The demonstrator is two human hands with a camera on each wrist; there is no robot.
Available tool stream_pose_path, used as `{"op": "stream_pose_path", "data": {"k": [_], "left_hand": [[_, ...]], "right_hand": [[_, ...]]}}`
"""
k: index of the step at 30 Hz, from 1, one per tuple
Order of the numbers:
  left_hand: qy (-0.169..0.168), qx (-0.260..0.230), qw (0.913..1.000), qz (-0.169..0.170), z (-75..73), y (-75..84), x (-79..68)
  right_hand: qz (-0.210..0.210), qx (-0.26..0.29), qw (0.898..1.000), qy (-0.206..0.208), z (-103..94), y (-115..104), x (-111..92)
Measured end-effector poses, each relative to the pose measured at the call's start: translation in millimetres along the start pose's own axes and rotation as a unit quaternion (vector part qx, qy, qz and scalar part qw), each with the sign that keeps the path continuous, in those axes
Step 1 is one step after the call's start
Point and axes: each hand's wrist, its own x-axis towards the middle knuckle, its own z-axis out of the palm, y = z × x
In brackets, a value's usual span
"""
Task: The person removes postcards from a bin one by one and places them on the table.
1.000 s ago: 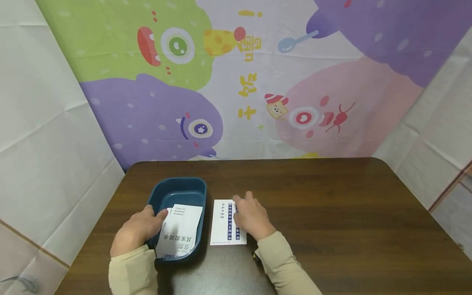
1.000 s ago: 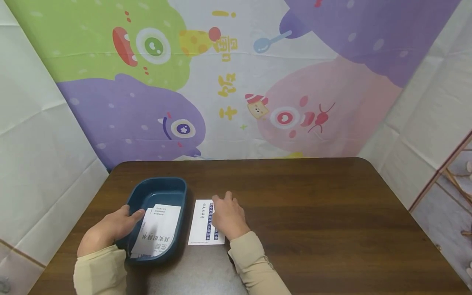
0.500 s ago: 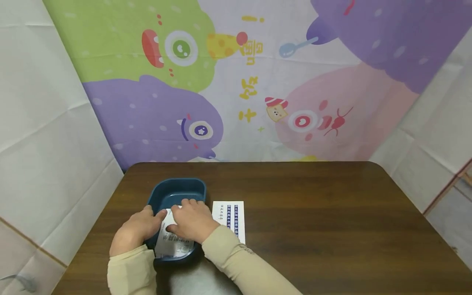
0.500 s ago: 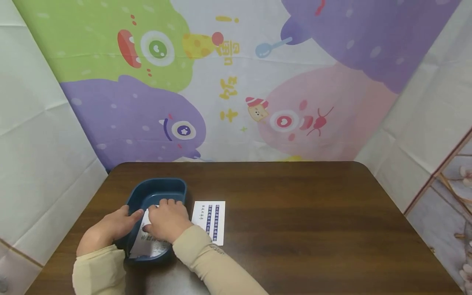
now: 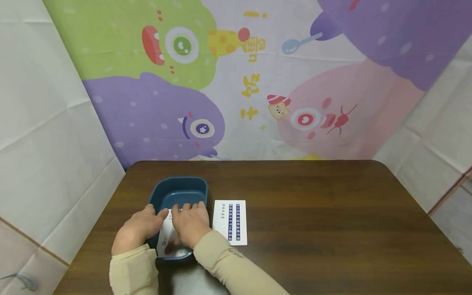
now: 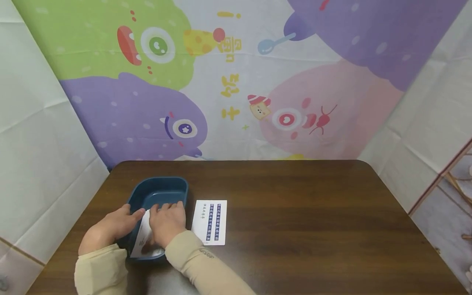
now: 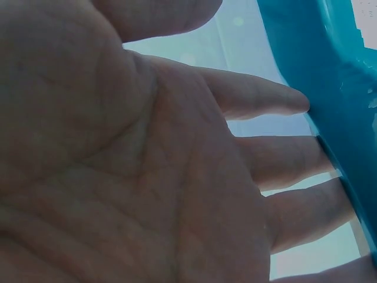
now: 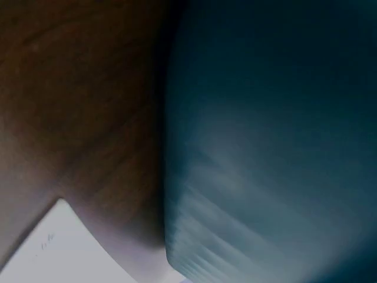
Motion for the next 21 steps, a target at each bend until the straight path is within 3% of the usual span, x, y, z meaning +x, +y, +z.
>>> {"op": "stream_pose_path", "data": {"k": [8,21], "left_hand": [[0.000,-0.002,1.0000,-0.006,1.3,0.7,0.7],[-0.005,0.001,0.9999,-0.012,1.0,3.2,1.9]], "right_hand": [[0.009,0.001,0.998,0.065,2.6,-0.4,-3.5],[0.009,0.120,0.982,0.144,8.7,4.5,0.0]]}}
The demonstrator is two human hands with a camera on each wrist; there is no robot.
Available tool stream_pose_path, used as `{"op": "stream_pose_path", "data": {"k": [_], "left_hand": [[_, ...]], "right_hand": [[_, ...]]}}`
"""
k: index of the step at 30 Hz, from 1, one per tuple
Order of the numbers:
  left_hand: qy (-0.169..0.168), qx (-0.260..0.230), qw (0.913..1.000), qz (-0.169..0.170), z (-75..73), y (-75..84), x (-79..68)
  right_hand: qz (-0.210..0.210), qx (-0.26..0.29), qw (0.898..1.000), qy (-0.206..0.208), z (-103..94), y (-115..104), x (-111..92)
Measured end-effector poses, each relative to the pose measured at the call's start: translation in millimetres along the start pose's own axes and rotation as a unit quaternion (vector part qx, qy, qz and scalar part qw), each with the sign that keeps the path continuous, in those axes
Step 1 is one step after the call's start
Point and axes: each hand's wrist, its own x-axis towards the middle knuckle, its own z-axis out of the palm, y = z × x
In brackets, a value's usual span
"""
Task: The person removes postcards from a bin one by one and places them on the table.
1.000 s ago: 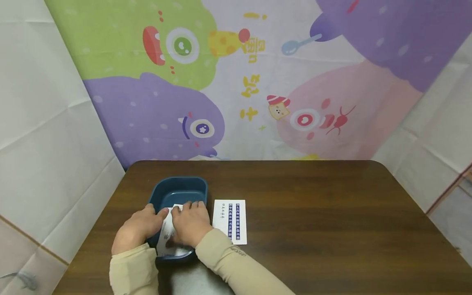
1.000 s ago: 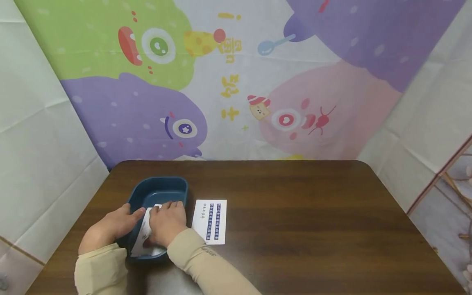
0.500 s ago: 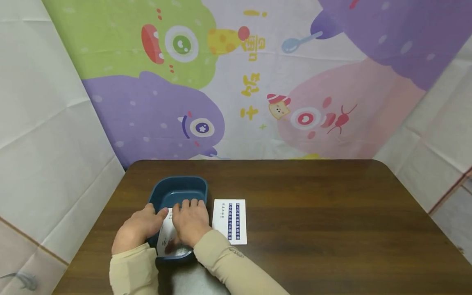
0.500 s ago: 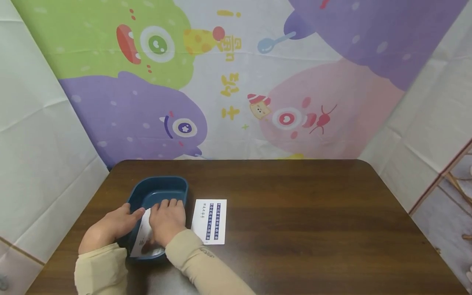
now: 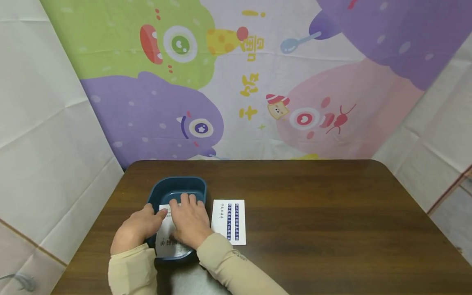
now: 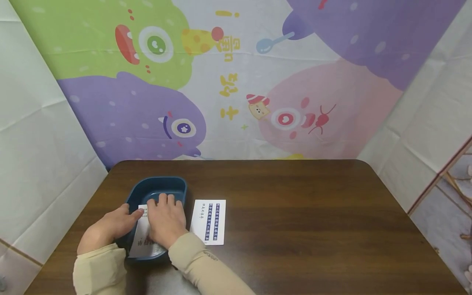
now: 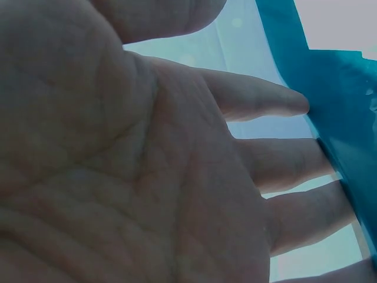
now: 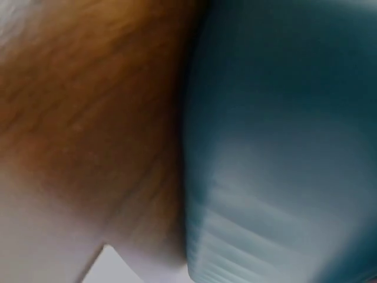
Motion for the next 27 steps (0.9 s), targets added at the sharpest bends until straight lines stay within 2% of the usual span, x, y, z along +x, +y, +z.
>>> {"op": "stream_pose_path", "data": {"k": [4,7,10,13,16,22,27], "left_hand": [[0.002,0.001,1.0000,0.000,-1.0,0.9,-1.0],[0.001,-0.002,1.0000,0.000,-1.3,0.3,-1.3],[0.002,-0.006,1.0000,0.000,-1.4,0.0,-1.8],[0.003,-0.006,1.0000,0.001,-1.4,-0.4,-1.7],[0.002,-0.010,0.9999,0.003,-1.6,-0.4,-1.6],[0.012,-0.016,0.9996,0.019,-0.5,-0.9,-1.5],[0.025,-0.026,0.9991,0.024,1.4,-0.5,-2.0]], "right_hand": [[0.000,0.046,0.999,0.025,-2.2,2,0],[-0.010,0.101,0.994,0.037,-4.3,7,0],[-0.021,0.169,0.984,0.053,-5.6,12,0],[-0.025,0.239,0.968,0.070,-6.9,18,0],[-0.029,0.276,0.958,0.076,-8.3,22,0],[-0.032,0.332,0.942,0.039,-10.0,27,-2],[-0.055,0.290,0.955,-0.012,-8.9,29,-7]]}}
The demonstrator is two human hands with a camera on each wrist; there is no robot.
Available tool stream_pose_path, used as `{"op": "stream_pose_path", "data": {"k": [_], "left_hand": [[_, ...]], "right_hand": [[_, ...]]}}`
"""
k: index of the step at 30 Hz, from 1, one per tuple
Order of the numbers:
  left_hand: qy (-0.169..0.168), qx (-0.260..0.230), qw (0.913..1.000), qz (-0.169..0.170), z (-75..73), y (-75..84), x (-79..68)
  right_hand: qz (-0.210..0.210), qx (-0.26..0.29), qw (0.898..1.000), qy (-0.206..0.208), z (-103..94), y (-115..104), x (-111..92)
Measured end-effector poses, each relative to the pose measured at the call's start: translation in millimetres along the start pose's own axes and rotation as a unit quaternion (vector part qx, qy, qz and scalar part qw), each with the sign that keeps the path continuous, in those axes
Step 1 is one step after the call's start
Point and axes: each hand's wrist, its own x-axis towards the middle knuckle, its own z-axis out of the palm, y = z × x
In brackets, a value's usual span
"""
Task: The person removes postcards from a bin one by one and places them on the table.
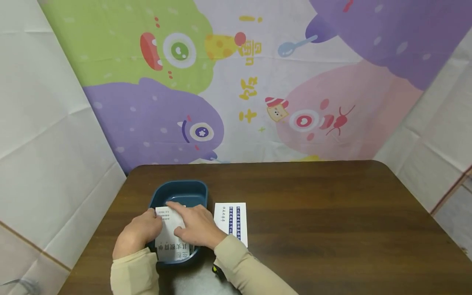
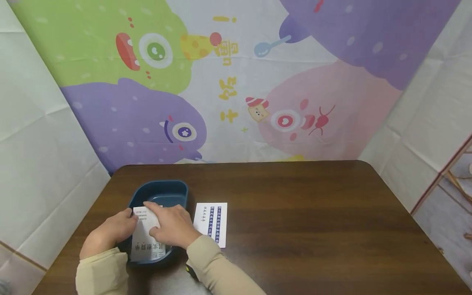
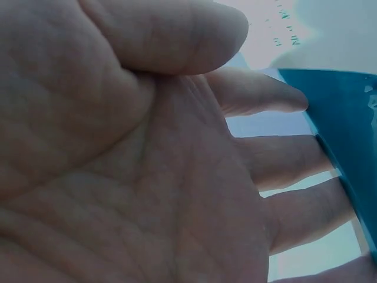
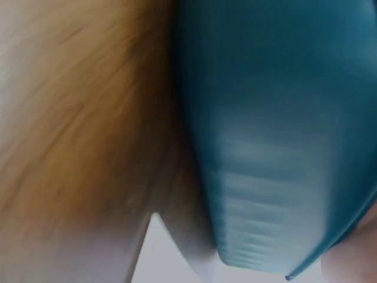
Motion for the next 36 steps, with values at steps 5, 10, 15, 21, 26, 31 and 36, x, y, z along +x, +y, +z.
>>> {"op": "stream_pose_path", "data": {"k": [5,10,15,21,26,31,36], "left_hand": [[-0.003,0.004,1.0000,-0.001,0.6,-1.0,-1.4],[-0.015,0.011,0.9998,-0.007,2.2,-1.8,-2.9],[-0.019,0.022,0.9995,-0.012,1.5,-1.5,-2.9],[-0.015,0.024,0.9994,-0.021,-0.9,0.8,-3.2],[-0.018,0.024,0.9990,-0.033,0.1,2.5,-2.3],[-0.023,0.031,0.9990,-0.023,-0.3,0.5,-0.6],[-0.024,0.037,0.9989,-0.019,-0.6,-0.6,1.0]], "right_hand": [[0.026,0.091,0.995,0.016,-3.9,-2,-6],[0.074,0.270,0.951,0.131,-12.4,-2,-13],[0.109,0.342,0.899,0.251,-33.2,8,-22],[0.149,0.377,0.851,0.335,-69.7,40,-34],[0.200,0.418,0.811,0.357,-93.8,78,-49],[0.241,0.394,0.823,0.331,-112.0,104,-67],[0.294,0.367,0.835,0.287,-119.4,112,-78]]}}
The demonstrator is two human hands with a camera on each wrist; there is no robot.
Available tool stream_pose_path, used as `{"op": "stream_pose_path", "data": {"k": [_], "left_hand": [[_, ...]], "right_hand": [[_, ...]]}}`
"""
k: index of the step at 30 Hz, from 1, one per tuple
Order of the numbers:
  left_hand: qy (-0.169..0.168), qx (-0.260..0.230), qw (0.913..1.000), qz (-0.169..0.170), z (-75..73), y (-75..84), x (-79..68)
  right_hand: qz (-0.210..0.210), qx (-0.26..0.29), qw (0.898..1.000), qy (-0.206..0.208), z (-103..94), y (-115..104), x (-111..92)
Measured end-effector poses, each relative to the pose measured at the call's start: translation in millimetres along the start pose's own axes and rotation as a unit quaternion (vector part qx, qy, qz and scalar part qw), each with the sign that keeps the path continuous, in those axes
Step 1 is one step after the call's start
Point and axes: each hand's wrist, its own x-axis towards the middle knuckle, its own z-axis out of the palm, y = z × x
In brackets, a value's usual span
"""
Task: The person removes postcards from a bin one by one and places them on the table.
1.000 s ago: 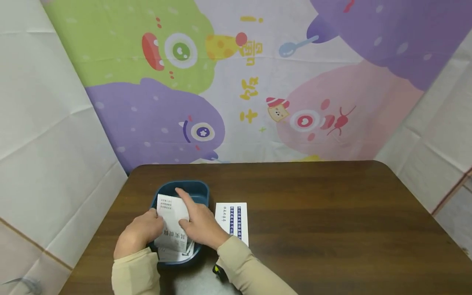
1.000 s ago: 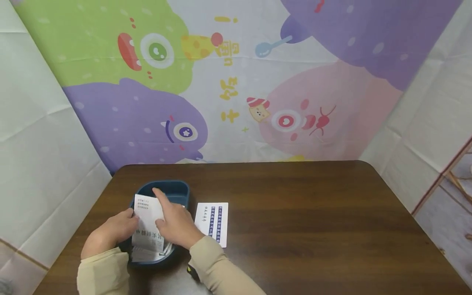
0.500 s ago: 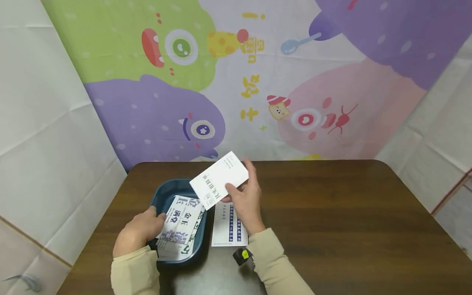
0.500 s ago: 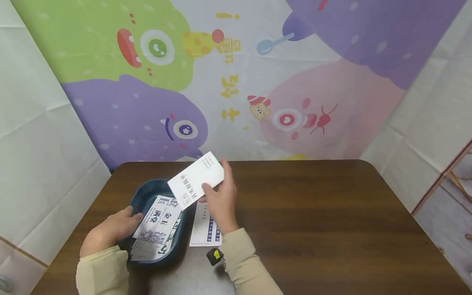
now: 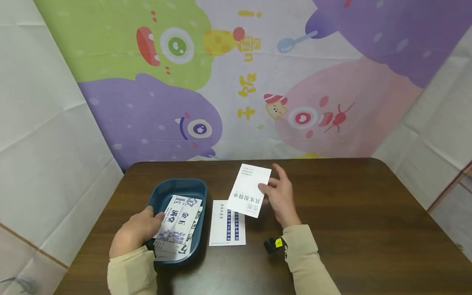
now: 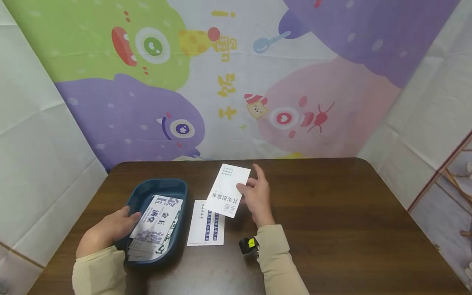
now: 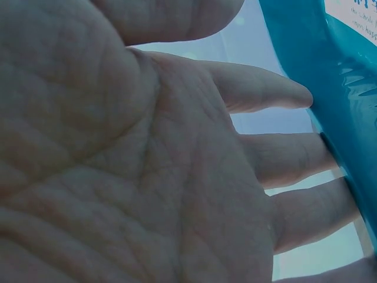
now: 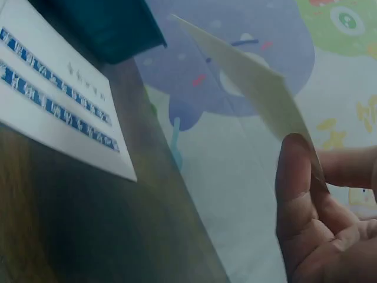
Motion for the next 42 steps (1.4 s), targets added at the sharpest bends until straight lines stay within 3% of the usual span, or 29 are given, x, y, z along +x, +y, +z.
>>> {"op": "stream_pose_path", "data": {"k": [5,17,27,42], "left_hand": [[0.001,-0.004,1.0000,-0.005,-0.6,-0.6,-0.6],[0.006,0.000,1.0000,0.001,0.3,-1.7,0.4],[0.004,-0.011,0.9999,-0.002,0.6,-2.1,1.7],[-0.003,-0.016,0.9998,-0.009,-0.4,-1.5,0.6]], "right_hand": [[0.034,-0.039,0.999,-0.015,1.4,8,-2],[0.025,-0.069,0.997,-0.007,11.4,15,-7],[0.039,-0.100,0.990,-0.094,7.7,10,-10],[0.067,-0.123,0.980,-0.143,10.6,22,-11]]}}
